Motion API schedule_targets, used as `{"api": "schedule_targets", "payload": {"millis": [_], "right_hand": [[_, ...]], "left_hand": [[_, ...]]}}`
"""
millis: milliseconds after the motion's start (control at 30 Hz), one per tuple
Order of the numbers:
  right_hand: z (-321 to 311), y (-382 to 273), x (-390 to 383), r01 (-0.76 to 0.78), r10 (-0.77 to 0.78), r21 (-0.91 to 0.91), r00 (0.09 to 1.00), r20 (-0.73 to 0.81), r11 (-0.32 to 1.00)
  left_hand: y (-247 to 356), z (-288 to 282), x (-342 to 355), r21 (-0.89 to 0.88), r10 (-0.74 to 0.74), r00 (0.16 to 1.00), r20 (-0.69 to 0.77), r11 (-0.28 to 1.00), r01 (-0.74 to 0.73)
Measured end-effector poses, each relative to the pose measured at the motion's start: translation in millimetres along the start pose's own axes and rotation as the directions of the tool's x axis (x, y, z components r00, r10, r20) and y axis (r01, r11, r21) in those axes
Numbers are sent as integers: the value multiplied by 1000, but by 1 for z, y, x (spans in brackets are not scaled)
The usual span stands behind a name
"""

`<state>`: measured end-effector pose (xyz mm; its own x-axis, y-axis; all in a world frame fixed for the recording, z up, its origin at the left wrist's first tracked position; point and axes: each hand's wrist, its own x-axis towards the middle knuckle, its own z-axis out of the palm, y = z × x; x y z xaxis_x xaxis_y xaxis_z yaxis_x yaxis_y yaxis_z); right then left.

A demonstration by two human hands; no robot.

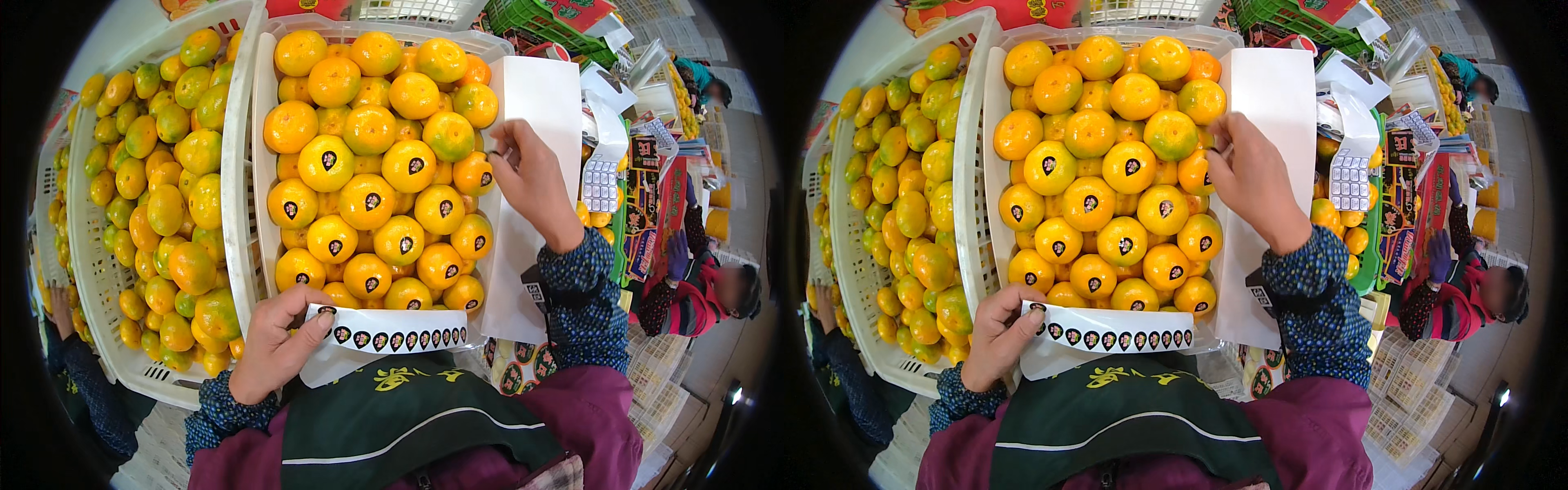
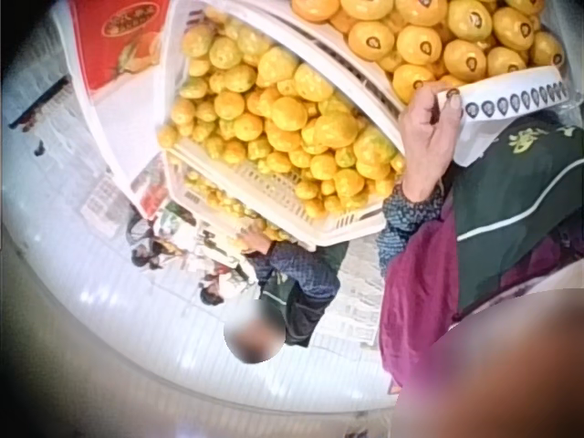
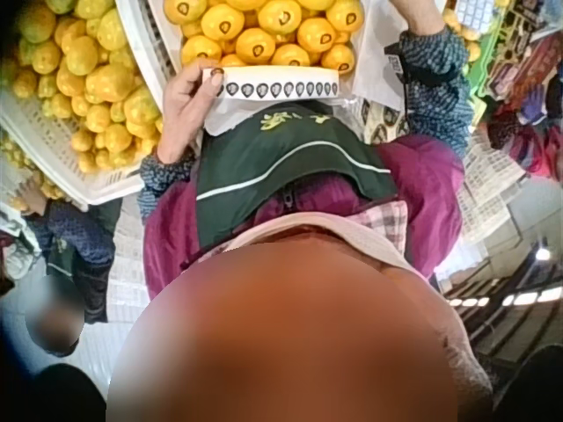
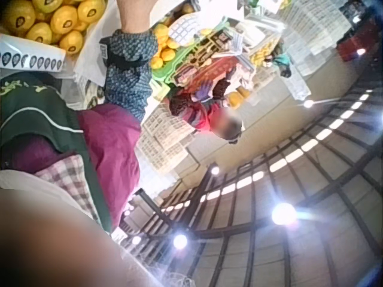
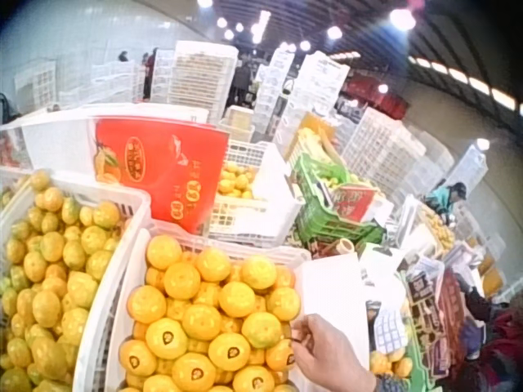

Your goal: The person applies small stickers to individual oranges in a white crate, then places a red plastic cover over the crate and seals it with a larger round sticker. The person then lifts the sealed crate and sets it aside.

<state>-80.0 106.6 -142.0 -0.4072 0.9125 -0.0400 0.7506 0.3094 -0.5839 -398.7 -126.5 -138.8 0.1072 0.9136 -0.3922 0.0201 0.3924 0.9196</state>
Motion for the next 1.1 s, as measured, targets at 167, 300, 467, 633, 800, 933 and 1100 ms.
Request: {"api": "schedule_targets", "payload": {"millis": [167,300,467,633,800,933,1100], "right_hand": [[27,0,39,-18,11,129,998,56,991],[39,-6,41,164,-172,-231,985,-15,959],[36,-30,37,161,-206,-370,975,-87,915],[38,-85,-4,298,-331,183,925,185,937],[55,-131,-36,236,-506,540,747,430,808],[66,-138,-32,238,-541,573,714,445,784],[69,-133,-29,237,-521,555,734,435,797]], "left_hand": [[2,1,0,-40,-7,1000,-7,999,7],[4,-1,1,23,37,999,-17,999,-37],[5,2,-1,54,13,998,-55,998,-10],[4,2,-1,139,118,990,-74,985,-107],[5,3,0,176,175,983,-59,971,-163],[7,3,-1,181,176,983,-49,970,-164],[8,-3,0,157,205,978,34,965,-208]]}}
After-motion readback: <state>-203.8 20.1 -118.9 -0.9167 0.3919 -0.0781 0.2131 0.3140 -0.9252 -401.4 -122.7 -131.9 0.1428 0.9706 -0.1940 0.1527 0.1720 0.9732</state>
